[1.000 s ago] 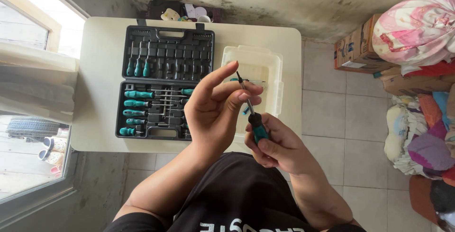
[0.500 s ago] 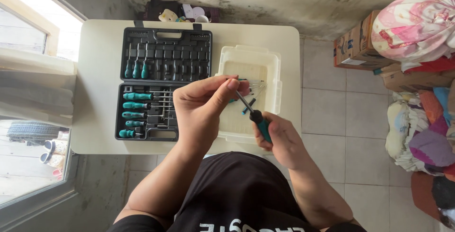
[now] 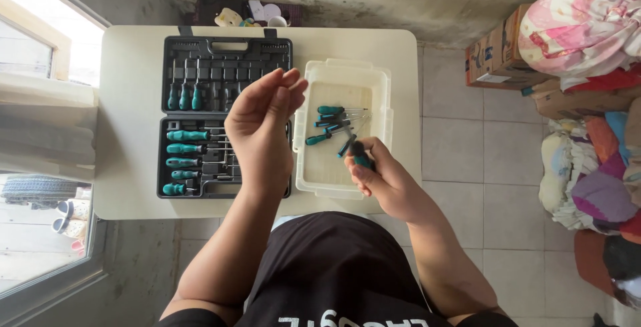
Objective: The person removes screwdrivers from a plastic container, inspects them, and places them into designated slots in a black toolbox. The person repeats this process for several screwdrivers, ensuring each is placed correctly in the toolbox.
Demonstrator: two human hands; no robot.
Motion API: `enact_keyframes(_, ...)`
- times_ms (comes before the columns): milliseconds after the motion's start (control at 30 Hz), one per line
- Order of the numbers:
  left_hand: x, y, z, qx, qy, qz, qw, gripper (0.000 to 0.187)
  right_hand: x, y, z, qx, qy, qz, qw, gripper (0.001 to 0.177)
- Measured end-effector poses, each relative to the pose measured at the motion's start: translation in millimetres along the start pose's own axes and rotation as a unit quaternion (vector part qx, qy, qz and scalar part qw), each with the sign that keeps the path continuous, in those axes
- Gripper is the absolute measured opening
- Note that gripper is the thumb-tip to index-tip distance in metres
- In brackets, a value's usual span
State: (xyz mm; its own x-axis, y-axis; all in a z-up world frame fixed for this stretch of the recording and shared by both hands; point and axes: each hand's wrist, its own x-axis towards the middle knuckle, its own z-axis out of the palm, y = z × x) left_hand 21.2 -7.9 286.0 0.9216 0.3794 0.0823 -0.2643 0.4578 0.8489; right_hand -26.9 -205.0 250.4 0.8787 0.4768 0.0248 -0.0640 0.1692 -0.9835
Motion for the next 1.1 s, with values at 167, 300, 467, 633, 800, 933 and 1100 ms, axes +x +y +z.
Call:
enact_keyframes(167,7,-65,-30,0.187,-0.077,0.012,0.979,0.023,10,49,-16,-0.084,0.068,0.064,0.992,0.016)
enact_keyframes(300,5,-152,-93,0.418,-0.144,0.026,0.897,0.024,30,111,-33,-0.361,0.109,0.171,0.910,0.027)
enact_keyframes(467,-18,-242,-170,0.651,-0.243,0.130,0.707,0.032,30,185,-49,-0.406,0.055,0.370,0.834,0.035)
enact_keyframes(633,-37,-254,-178,0.715,-0.270,0.164,0.624,0.033,35,276,-70,-0.542,-0.046,0.431,0.720,0.038)
enact_keyframes(800,-48,-272,-195,0.707,-0.257,0.214,0.623,0.029,41,327,-72,-0.566,-0.137,0.440,0.683,0.037)
enact_keyframes(933,-50,-280,-198,0.706,-0.240,0.218,0.630,0.028,79,286,-72,-0.575,-0.081,0.393,0.712,0.025)
enact_keyframes(1100,-51,-276,-196,0.703,-0.238,0.204,0.638,0.029,131,253,-88,-0.597,0.057,0.252,0.759,0.046)
